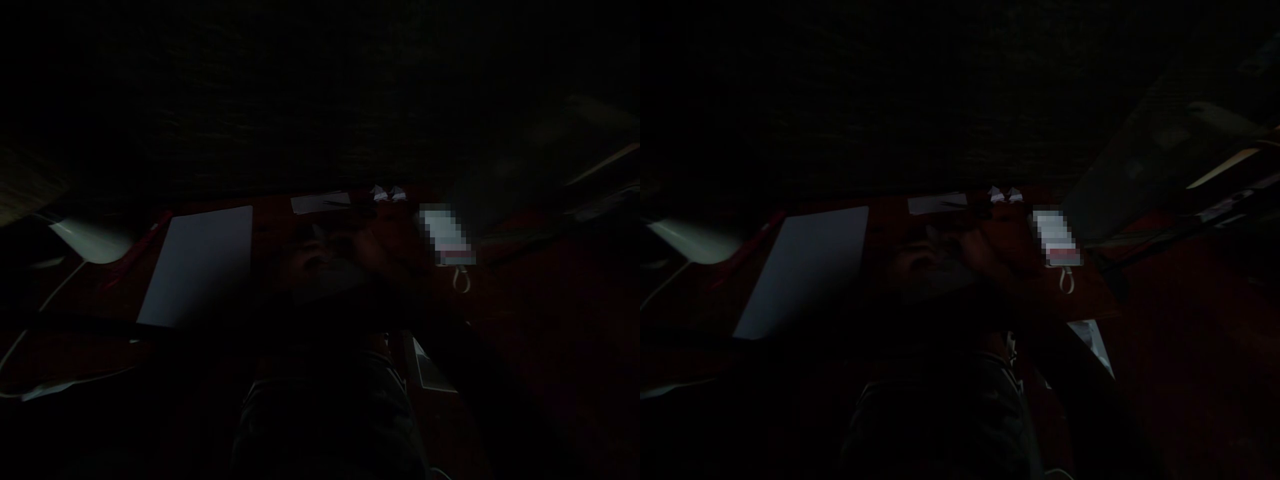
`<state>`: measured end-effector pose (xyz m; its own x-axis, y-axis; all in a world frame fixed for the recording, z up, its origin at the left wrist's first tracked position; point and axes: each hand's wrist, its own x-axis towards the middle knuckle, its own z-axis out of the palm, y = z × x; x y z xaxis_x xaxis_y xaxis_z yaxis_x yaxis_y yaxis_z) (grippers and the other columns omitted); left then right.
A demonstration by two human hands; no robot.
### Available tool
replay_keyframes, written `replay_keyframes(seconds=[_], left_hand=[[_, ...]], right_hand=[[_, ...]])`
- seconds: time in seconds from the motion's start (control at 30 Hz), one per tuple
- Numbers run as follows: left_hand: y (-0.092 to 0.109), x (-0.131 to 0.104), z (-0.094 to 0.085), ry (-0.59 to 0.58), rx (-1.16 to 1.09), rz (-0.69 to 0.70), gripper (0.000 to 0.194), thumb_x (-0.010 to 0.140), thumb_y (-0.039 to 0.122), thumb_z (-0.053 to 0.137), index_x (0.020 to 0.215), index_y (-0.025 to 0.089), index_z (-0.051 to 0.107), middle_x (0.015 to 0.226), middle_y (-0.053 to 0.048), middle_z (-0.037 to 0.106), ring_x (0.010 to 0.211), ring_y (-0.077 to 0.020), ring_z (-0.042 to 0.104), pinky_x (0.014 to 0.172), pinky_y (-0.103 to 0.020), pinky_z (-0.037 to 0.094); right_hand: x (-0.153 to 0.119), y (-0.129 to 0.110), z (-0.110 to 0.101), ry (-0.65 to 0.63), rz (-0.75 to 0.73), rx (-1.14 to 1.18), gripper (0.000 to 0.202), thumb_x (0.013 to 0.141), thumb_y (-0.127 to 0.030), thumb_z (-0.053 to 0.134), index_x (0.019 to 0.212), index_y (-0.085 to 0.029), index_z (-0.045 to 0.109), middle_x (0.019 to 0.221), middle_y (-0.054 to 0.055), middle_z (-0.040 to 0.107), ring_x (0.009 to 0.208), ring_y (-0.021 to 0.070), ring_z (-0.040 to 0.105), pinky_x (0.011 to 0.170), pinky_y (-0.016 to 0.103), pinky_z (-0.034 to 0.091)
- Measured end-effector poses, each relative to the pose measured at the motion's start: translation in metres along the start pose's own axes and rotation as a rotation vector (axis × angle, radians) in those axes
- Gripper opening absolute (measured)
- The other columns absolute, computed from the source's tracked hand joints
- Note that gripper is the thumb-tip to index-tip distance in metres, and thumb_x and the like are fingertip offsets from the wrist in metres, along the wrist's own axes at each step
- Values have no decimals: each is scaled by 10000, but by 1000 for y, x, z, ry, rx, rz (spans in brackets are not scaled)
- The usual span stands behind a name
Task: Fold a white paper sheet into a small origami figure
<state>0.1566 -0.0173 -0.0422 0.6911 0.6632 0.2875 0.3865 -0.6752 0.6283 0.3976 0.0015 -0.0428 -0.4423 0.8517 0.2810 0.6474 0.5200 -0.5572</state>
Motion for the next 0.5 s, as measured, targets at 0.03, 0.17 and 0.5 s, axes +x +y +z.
replay_keyframes(seconds=[0.03,0.17,0.5], left_hand=[[1,0,-1,33,34,-27,177,1030,363,648,1089,241,761,1170,-74,742,1087,-256,713,964,-403,569],[1,0,-2,99,197,-56,320,964,499,741,1141,236,698,1206,-93,679,1159,-307,626,1024,-466,519],[5,-2,-1,153,352,-33,708,890,736,728,1371,234,599,1416,-149,584,1312,-391,534,1104,-561,444]], right_hand=[[0,0,0,-2,11,-2,254,947,-134,716,1093,-279,865,1142,56,841,1088,257,781,972,379,595],[1,2,1,15,52,-9,295,956,-129,679,1152,-267,852,1147,60,850,1093,265,790,994,394,604],[5,9,2,148,140,-24,275,1016,-206,571,1105,-179,830,1064,139,839,997,302,778,912,408,605]])
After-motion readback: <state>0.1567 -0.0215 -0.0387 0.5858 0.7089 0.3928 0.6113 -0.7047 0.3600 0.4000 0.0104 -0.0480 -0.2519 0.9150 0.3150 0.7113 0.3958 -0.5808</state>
